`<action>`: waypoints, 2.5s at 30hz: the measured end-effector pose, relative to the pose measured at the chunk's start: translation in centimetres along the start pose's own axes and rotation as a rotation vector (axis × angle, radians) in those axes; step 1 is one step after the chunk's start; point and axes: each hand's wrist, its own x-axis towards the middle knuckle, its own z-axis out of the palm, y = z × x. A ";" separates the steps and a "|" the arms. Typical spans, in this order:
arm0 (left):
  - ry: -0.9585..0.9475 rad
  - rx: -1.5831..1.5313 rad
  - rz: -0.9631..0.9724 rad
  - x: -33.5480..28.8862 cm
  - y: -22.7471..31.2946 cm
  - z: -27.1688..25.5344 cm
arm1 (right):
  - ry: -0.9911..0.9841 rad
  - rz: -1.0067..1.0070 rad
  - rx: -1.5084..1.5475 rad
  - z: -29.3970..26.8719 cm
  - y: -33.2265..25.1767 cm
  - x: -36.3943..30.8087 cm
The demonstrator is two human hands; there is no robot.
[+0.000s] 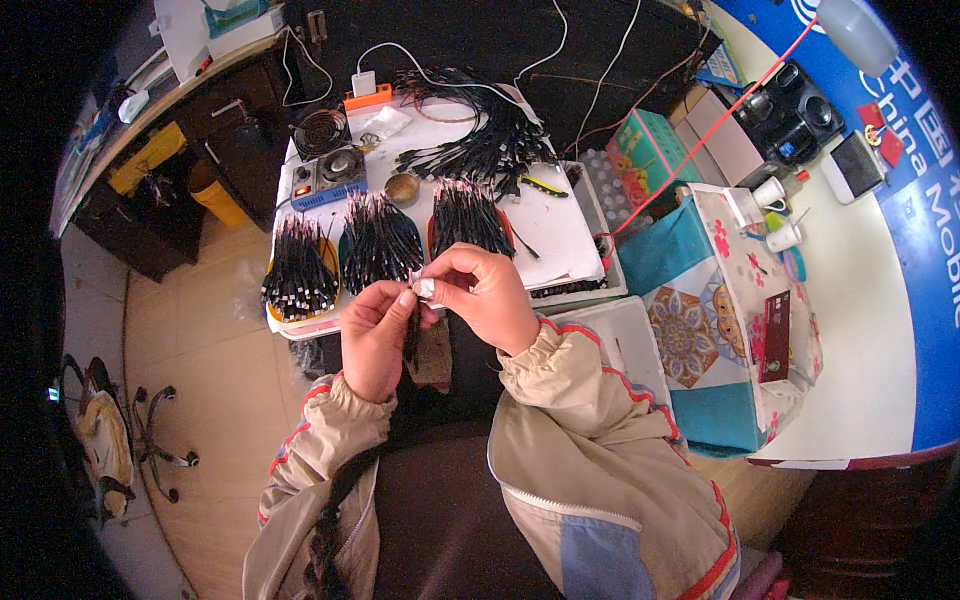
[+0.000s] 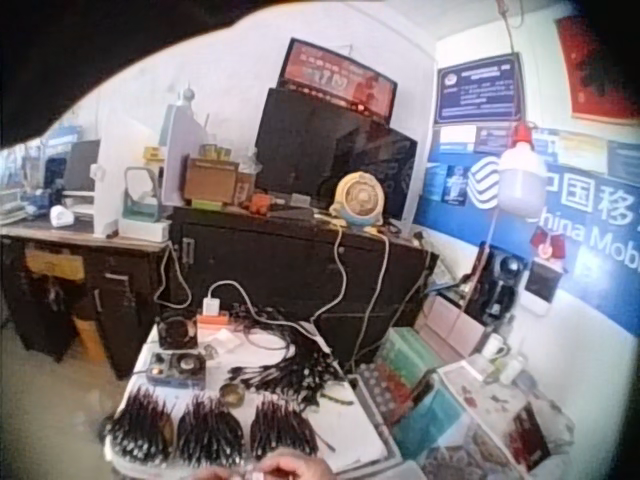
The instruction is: The person repeatedly picks small black electronic components from trays on the table, attaches a white connector to each one, and places the finished units into a white bin. The process is repeated continuously throughout the clip.
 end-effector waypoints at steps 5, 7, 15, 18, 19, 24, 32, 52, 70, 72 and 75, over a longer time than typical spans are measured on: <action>-0.012 0.040 0.010 -0.2 0.0 0.2 | -0.018 0.078 0.039 -0.5 -0.1 -0.2; -0.016 0.040 -0.005 -0.2 0.0 0.3 | -0.020 0.043 0.003 -0.6 -0.2 -0.2; -0.088 -0.106 -0.109 -0.2 0.4 0.2 | -0.073 0.193 0.342 -0.7 1.0 -0.4; -0.097 -0.182 -0.139 -0.2 0.4 0.2 | -0.096 0.217 0.548 -0.4 1.7 -0.5; -0.104 -0.190 -0.147 -0.2 0.4 0.2 | -0.117 0.211 0.615 -0.3 1.8 -0.6; -0.150 -0.255 -0.178 -0.1 0.6 -0.1 | -0.121 0.316 0.712 -0.3 1.6 -1.0; -0.241 -0.157 -0.226 0.1 0.4 -0.6 | -0.294 0.400 0.923 -0.9 2.4 -0.8; -0.091 0.105 -0.178 1.9 -1.2 -1.5 | 0.351 0.125 -1.137 -14.2 11.4 2.9; -0.002 0.096 -0.183 4.0 -1.9 -3.9 | 0.084 0.242 -0.875 -11.2 8.2 9.4; 0.018 0.085 -0.176 4.3 -1.9 -4.3 | 0.122 0.190 -0.920 -12.8 8.8 13.4; 0.038 0.063 -0.177 4.5 -1.9 -4.6 | 0.051 0.019 -1.064 -14.5 10.8 20.9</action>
